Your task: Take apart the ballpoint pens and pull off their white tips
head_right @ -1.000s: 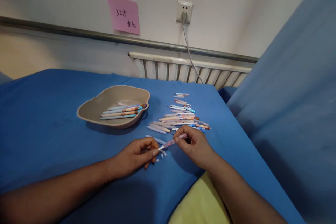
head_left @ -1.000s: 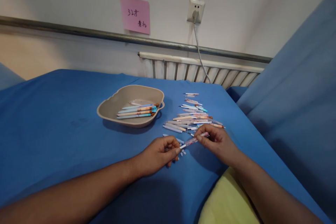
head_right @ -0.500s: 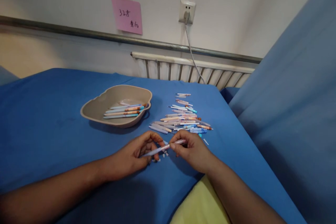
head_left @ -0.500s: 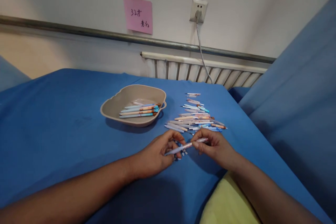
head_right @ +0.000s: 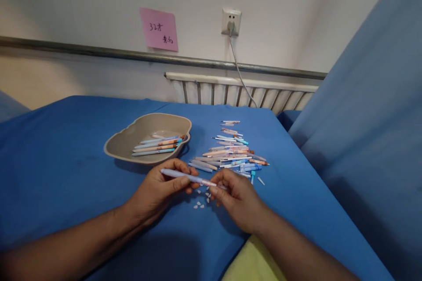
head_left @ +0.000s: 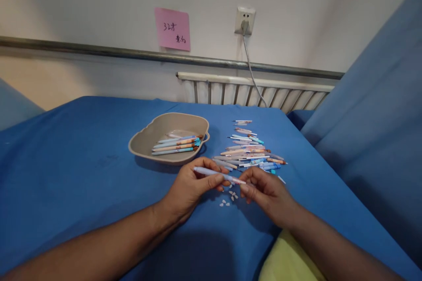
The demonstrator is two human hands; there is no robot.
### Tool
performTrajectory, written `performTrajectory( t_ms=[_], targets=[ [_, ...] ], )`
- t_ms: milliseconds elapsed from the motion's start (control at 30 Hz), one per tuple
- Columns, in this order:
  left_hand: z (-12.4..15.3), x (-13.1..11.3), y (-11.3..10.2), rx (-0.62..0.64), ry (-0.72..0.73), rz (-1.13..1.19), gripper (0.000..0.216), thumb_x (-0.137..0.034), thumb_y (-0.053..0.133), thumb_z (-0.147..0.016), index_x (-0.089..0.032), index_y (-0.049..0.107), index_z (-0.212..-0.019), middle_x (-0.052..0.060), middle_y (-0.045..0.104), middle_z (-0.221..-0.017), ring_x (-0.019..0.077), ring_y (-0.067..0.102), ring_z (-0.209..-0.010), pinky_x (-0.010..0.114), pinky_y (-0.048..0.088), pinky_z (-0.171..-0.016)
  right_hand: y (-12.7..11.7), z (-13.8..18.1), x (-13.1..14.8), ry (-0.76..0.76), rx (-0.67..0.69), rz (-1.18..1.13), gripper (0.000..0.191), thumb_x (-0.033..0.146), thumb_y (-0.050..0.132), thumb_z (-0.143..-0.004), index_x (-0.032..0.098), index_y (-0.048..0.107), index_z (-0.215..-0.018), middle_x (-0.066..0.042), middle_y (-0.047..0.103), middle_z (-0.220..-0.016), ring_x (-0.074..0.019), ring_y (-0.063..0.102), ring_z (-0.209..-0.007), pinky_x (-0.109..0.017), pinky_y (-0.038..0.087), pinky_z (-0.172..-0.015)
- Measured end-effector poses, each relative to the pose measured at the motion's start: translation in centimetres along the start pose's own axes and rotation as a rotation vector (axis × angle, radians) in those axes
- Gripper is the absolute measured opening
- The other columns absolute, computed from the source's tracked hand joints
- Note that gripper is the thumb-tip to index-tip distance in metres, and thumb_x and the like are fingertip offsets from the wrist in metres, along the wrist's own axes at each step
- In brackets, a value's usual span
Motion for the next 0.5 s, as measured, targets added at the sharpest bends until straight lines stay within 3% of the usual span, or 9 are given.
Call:
performTrajectory(
  t_ms=[167, 300, 500],
  targets=[
    [0.1, 0.1, 0.5, -0.001, 0.005, 0.065, 0.017, -0.016, 0.076, -0.068, -0.011, 0.067, -0.082, 0.001, 0.067, -0.069, 0.0108, 0.061, -0.061, 0.019, 0.048, -0.055, 0.9, 0.8, 0.3, -0.045, -0.090, 0.171, 0.011, 0.031, 0.051, -0.088, 0.021, 0.052, -0.093, 0.003, 0.055, -0.069, -0.0110, 0.047, -0.058, -0.022, 0.037, -0.053],
    [0.1, 0.2, 0.5, -0.017, 0.012, 0.021, 0.017, -0.017, 0.077, -0.067, -0.011, 0.068, -0.081, 0.002, 0.068, -0.067, 0.0110, 0.060, -0.059, 0.020, 0.048, -0.055, 0.7, 1.0, 0.4, -0.082, -0.172, 0.281, 0.007, 0.028, 0.055, -0.086, 0.022, 0.052, -0.087, 0.002, 0.057, -0.068, -0.0119, 0.051, -0.058, -0.022, 0.037, -0.053],
    [0.2, 0.5, 0.6, -0.015, 0.001, -0.026, 0.018, -0.022, 0.076, -0.068, -0.012, 0.067, -0.080, 0.003, 0.069, -0.070, 0.0119, 0.060, -0.060, 0.021, 0.049, -0.056, 0.8, 1.5, 1.5, -0.251, -0.171, 0.483, 0.008, 0.022, 0.048, -0.089, 0.023, 0.054, -0.095, -0.001, 0.064, -0.079, -0.0146, 0.059, -0.067, -0.025, 0.041, -0.060]
  ],
)
Point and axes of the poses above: each hand's wrist, its own z-axis away from the middle knuckle, its own y-axis out of the palm, x = y × z, the point moved 5 cm from there along -z, towards the middle knuckle
